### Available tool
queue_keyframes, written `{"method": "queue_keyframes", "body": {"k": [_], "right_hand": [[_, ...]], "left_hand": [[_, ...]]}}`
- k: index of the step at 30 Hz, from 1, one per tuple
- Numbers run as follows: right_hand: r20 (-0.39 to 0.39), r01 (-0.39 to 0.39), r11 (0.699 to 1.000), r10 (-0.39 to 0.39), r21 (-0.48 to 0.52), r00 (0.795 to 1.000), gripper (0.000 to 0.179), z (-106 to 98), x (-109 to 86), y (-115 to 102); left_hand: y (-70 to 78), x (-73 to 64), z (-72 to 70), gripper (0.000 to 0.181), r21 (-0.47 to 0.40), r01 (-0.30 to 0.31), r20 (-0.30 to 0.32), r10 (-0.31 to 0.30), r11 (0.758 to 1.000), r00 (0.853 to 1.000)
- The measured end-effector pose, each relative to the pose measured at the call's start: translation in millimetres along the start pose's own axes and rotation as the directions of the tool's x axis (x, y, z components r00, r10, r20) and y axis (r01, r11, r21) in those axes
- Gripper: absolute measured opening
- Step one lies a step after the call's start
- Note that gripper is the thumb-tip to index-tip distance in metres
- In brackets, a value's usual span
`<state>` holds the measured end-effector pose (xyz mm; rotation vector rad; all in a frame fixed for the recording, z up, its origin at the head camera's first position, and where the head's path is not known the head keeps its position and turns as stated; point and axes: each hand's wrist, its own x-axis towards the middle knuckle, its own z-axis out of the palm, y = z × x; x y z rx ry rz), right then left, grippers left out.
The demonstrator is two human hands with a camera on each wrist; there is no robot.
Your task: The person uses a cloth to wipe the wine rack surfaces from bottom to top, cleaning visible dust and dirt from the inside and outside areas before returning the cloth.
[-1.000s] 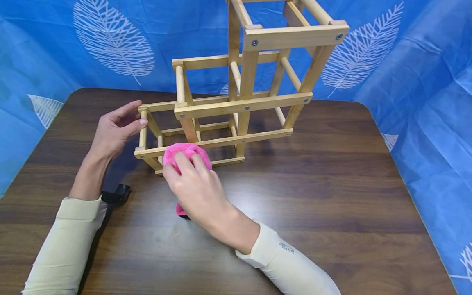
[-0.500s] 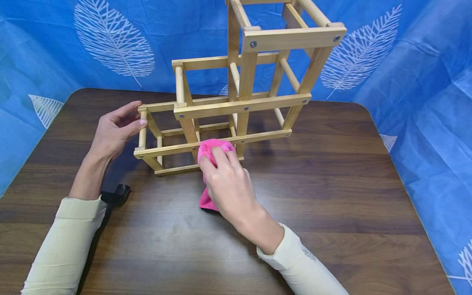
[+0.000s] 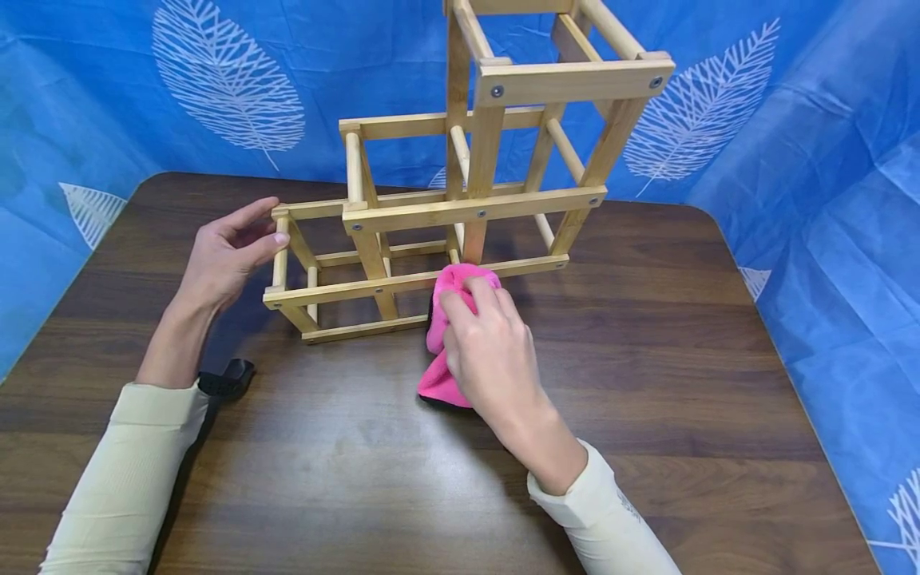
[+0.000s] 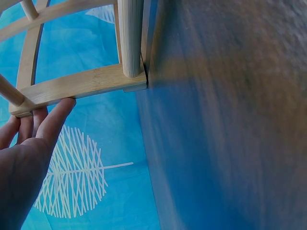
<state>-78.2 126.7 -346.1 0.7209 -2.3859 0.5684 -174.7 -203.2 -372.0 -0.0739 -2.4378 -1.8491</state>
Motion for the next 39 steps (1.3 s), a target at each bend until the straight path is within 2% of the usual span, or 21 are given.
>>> {"method": "queue_keyframes", "body": {"k": [5, 10, 13, 15, 21, 27, 32, 36, 39], "right_hand": [[-0.13, -0.006, 0.998, 0.013, 0.059, 0.991, 0.017, -11.6, 7.6, 0.3], [-0.308, -0.015, 0.995, 0.044, 0.096, 0.95, 0.017, -26.5, 18.1, -3.3], [-0.35, -0.008, 0.995, 0.041, 0.096, 0.936, 0.017, -27.9, 22.4, -4.0], [-0.341, -0.01, 0.995, 0.042, 0.096, 0.939, 0.018, -25.1, 23.9, -3.5], [-0.249, -0.046, 0.997, 0.06, 0.064, 0.967, 0.025, -14.3, 22.0, -0.7], [-0.1, -0.055, 0.999, 0.055, 0.002, 0.994, 0.024, -13.6, 18.3, 2.5], [-0.013, -0.069, 0.997, 0.069, -0.025, 0.998, 0.025, -13.7, 15.1, 4.2], [-0.024, -0.07, 0.997, 0.07, -0.021, 0.997, 0.025, -14.3, 14.0, 5.3], [-0.095, -0.068, 0.998, 0.068, 0.007, 0.993, 0.024, -16.4, 14.8, 4.2]], "left_hand": [[-0.2, 0.9, -0.7, 0.06, -0.003, 0.004, 0.004, -0.004, 1.0, 1.0], [-0.6, 1.9, -0.5, 0.061, -0.001, 0.006, 0.004, -0.006, 1.0, 1.0], [-0.9, 2.5, 0.1, 0.061, -0.002, 0.003, 0.004, -0.003, 1.0, 1.0], [-0.8, 2.5, 0.2, 0.061, -0.005, 0.0, 0.005, 0.0, 1.0, 1.0], [-0.4, 1.8, 0.3, 0.061, -0.01, -0.002, 0.011, 0.002, 1.0, 1.0], [0.5, 1.0, -0.6, 0.061, -0.011, 0.007, 0.01, -0.007, 1.0, 1.0], [0.3, 1.2, -0.3, 0.061, -0.016, 0.011, 0.02, -0.011, 1.0, 1.0], [-0.4, 1.3, 0.2, 0.06, -0.011, 0.008, 0.017, -0.007, 1.0, 1.0], [-0.2, 2.0, -0.5, 0.061, -0.014, 0.005, 0.017, -0.005, 1.0, 1.0]]}}
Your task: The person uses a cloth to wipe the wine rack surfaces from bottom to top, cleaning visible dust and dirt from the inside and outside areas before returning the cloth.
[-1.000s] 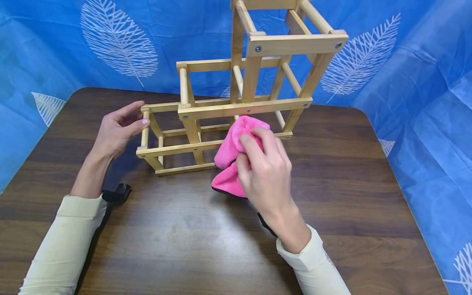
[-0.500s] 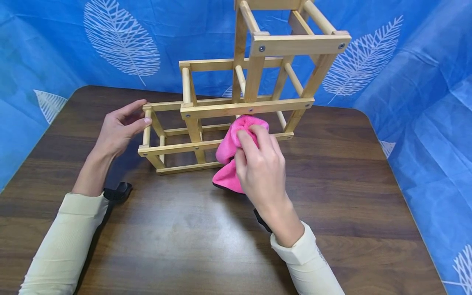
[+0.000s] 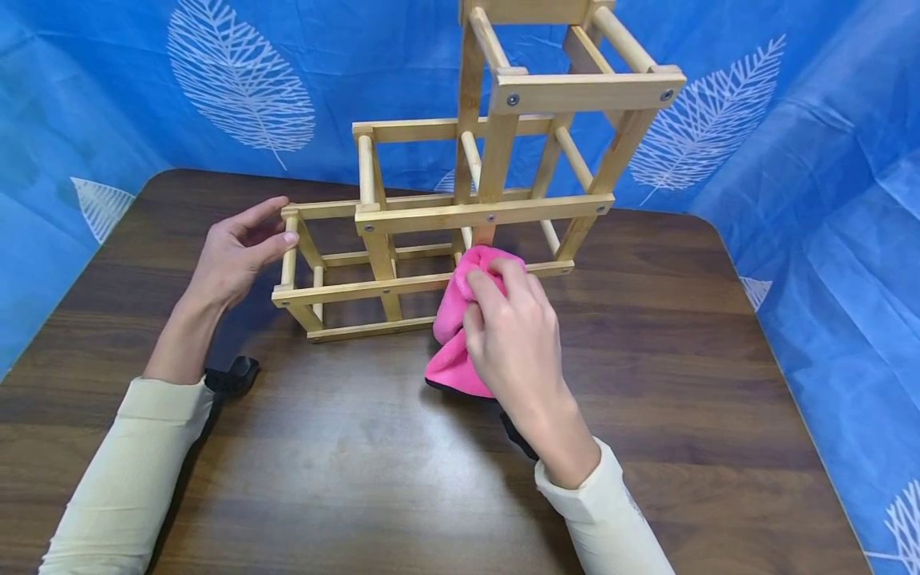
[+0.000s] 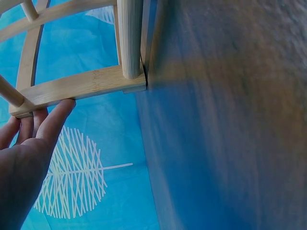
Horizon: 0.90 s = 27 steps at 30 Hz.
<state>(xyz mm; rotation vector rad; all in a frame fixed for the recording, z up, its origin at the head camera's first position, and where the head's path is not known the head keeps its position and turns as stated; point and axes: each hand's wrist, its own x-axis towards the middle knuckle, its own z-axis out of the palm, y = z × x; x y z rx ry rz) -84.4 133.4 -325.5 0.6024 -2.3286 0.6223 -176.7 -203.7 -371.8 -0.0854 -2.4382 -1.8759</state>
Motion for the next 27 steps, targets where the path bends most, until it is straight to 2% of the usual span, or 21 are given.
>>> {"method": "queue_keyframes", "body": {"k": [4, 7, 10, 12, 15, 22, 27], "right_hand": [[-0.145, 0.022, 0.997, -0.012, 0.068, 0.989, 0.021, -6.7, 1.3, -10.0], [-0.26, 0.093, 0.987, -0.056, 0.134, 0.964, 0.018, -6.0, 5.2, -23.2], [-0.313, 0.184, 0.965, -0.119, 0.187, 0.942, 0.017, 2.4, 9.1, -35.7], [-0.309, 0.233, 0.95, -0.163, 0.206, 0.937, 0.018, 10.8, 11.3, -41.9], [-0.251, 0.274, 0.939, -0.22, 0.207, 0.943, 0.017, 21.5, 14.1, -47.2], [-0.091, 0.278, 0.943, -0.266, 0.181, 0.96, 0.021, 36.6, 12.2, -49.3], [-0.016, 0.312, 0.944, -0.312, 0.109, 0.95, 0.02, 41.9, 3.3, -49.1]], "left_hand": [[0.5, 0.3, 0.8, 0.06, -0.004, -0.006, 0.002, 0.006, 1.0, 1.0], [0.9, 0.5, 0.3, 0.06, 0.003, -0.006, -0.006, 0.006, 1.0, 1.0], [0.8, -0.2, 0.1, 0.06, 0.008, 0.002, -0.011, -0.002, 1.0, 1.0], [0.0, -1.0, 0.0, 0.06, 0.001, 0.007, -0.016, -0.007, 1.0, 1.0], [1.0, -0.6, 1.2, 0.06, 0.007, 0.006, -0.02, -0.006, 1.0, 1.0], [1.2, -1.0, 1.2, 0.06, 0.019, 0.008, -0.021, -0.008, 1.0, 1.0], [0.5, -0.7, 1.1, 0.06, 0.023, 0.014, -0.022, -0.014, 1.0, 1.0]]}}
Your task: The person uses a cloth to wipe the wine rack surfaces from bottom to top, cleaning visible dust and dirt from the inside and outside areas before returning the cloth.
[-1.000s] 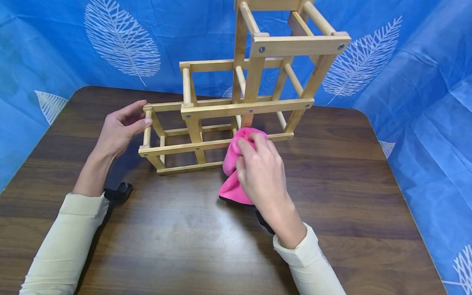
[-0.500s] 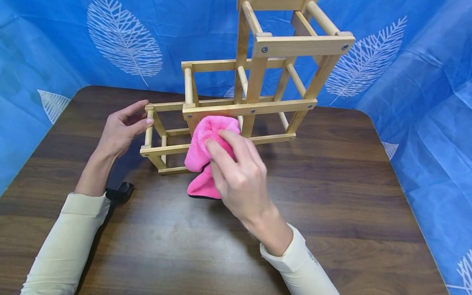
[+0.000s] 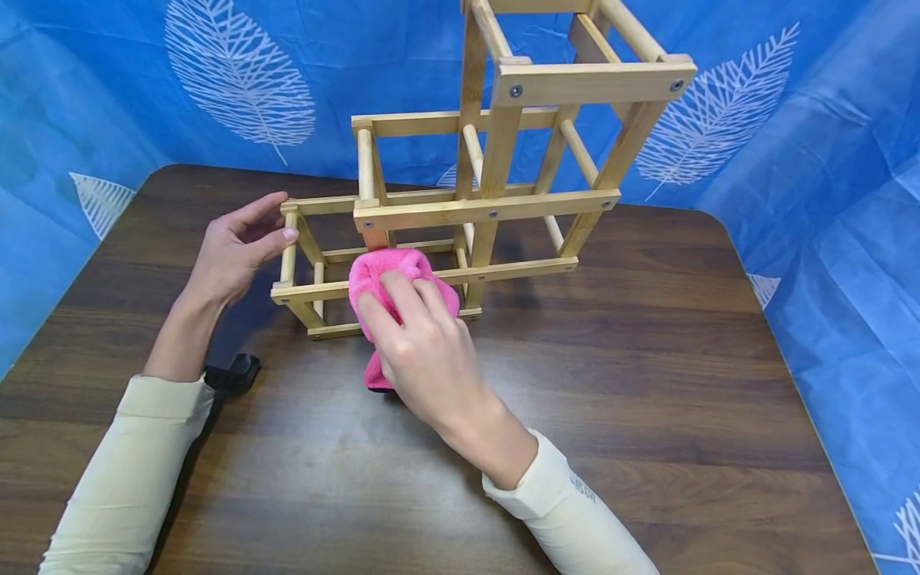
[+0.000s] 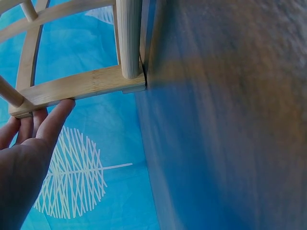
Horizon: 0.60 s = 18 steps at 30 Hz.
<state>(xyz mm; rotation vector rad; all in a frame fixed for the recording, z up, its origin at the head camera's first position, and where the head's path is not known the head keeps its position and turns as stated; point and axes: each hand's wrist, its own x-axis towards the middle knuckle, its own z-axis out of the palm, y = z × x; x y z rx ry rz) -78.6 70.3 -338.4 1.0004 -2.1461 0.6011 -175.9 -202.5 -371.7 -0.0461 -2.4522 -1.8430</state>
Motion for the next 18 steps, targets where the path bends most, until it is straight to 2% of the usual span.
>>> {"method": "queue_keyframes", "body": {"k": [3, 10, 13, 18], "right_hand": [[0.054, 0.002, 0.999, 0.0, -0.041, 0.999, 0.02, 2.0, -5.2, -2.4], [0.147, -0.076, 0.996, 0.082, -0.047, 0.986, 0.022, 3.8, -6.3, -7.9], [0.181, -0.065, 0.998, 0.068, -0.025, 0.981, 0.022, 6.6, -8.2, -9.7], [0.233, -0.007, 0.999, -0.003, 0.042, 0.972, 0.017, 21.1, -12.0, -16.2]], "left_hand": [[-0.1, 0.2, 0.1, 0.06, 0.001, 0.0, -0.001, 0.0, 1.0, 1.0], [-1.2, 0.9, -0.4, 0.06, -0.007, -0.008, -0.001, 0.008, 1.0, 1.0], [-1.5, 0.9, -0.1, 0.061, -0.005, -0.004, 0.003, 0.004, 1.0, 1.0], [-2.3, 1.1, 0.1, 0.061, 0.01, -0.006, -0.006, 0.006, 1.0, 1.0]]}}
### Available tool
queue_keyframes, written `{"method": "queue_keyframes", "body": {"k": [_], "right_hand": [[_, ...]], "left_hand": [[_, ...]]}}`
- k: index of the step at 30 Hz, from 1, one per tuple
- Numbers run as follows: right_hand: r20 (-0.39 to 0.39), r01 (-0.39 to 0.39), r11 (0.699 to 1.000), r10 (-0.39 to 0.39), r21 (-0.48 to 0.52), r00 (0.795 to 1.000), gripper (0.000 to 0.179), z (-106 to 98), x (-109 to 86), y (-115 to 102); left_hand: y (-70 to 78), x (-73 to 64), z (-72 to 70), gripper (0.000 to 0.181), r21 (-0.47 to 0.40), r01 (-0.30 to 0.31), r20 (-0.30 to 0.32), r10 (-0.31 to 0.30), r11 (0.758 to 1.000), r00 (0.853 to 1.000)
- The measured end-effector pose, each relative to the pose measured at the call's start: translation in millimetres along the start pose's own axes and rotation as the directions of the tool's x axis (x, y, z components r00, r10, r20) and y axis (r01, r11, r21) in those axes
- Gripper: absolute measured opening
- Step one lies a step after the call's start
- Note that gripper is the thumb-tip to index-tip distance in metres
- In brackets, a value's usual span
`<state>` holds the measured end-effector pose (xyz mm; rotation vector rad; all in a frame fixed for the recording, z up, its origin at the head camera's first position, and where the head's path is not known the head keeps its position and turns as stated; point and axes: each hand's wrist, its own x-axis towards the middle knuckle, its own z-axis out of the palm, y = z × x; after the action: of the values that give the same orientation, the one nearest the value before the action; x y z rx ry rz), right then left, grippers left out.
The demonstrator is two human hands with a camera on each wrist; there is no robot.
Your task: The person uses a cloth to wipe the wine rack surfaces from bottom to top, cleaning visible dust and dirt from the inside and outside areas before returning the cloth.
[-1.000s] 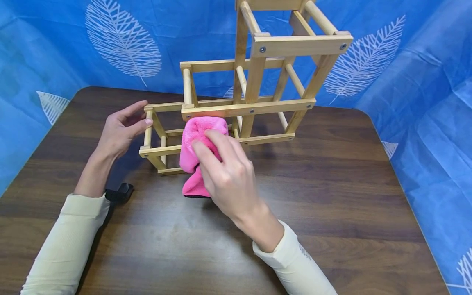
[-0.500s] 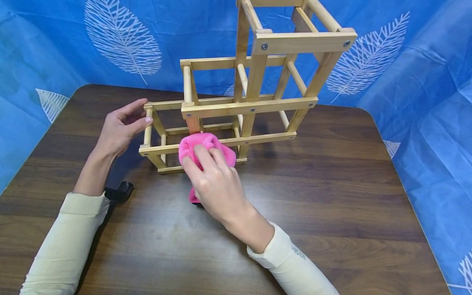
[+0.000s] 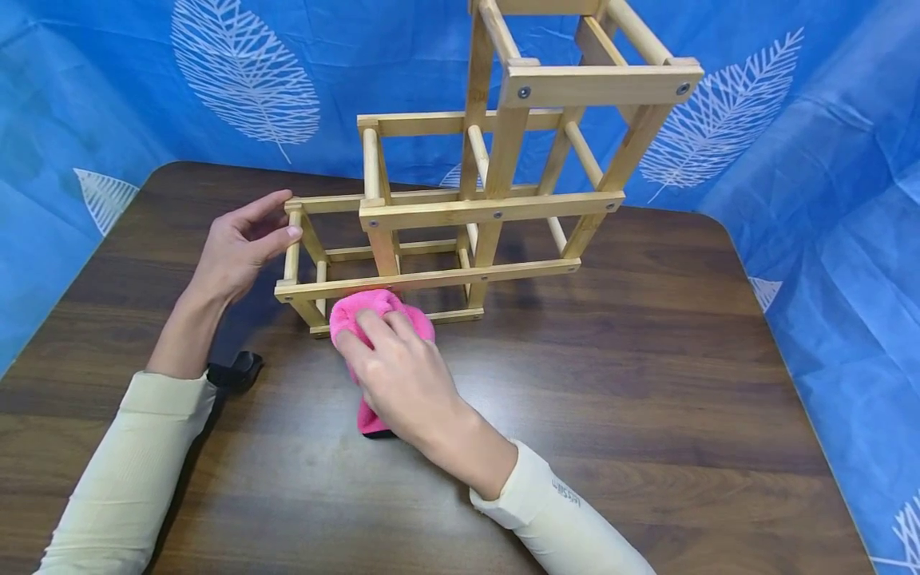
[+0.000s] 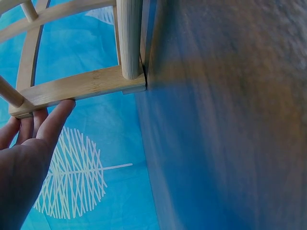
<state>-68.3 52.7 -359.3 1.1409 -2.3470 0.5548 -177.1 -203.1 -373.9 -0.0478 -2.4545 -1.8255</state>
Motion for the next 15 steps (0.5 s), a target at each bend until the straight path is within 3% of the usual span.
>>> {"method": "queue_keyframes", "body": {"k": [5, 8, 15], "right_hand": [[0.027, 0.043, 0.999, -0.043, 0.018, 0.999, 0.016, 15.6, 11.2, -6.1], [0.096, 0.061, 0.998, -0.061, 0.008, 0.993, 0.018, 24.1, 19.2, -10.1], [0.264, 0.018, 0.992, 0.017, -0.127, 0.964, 0.021, 46.6, 30.6, -17.0]], "left_hand": [[-0.1, -0.1, -0.4, 0.061, 0.0, 0.002, -0.006, -0.002, 1.0, 1.0], [0.0, -0.4, -0.8, 0.061, -0.003, 0.005, -0.003, -0.005, 1.0, 1.0], [0.3, 0.0, -0.3, 0.06, -0.018, 0.007, 0.005, -0.007, 1.0, 1.0]]}}
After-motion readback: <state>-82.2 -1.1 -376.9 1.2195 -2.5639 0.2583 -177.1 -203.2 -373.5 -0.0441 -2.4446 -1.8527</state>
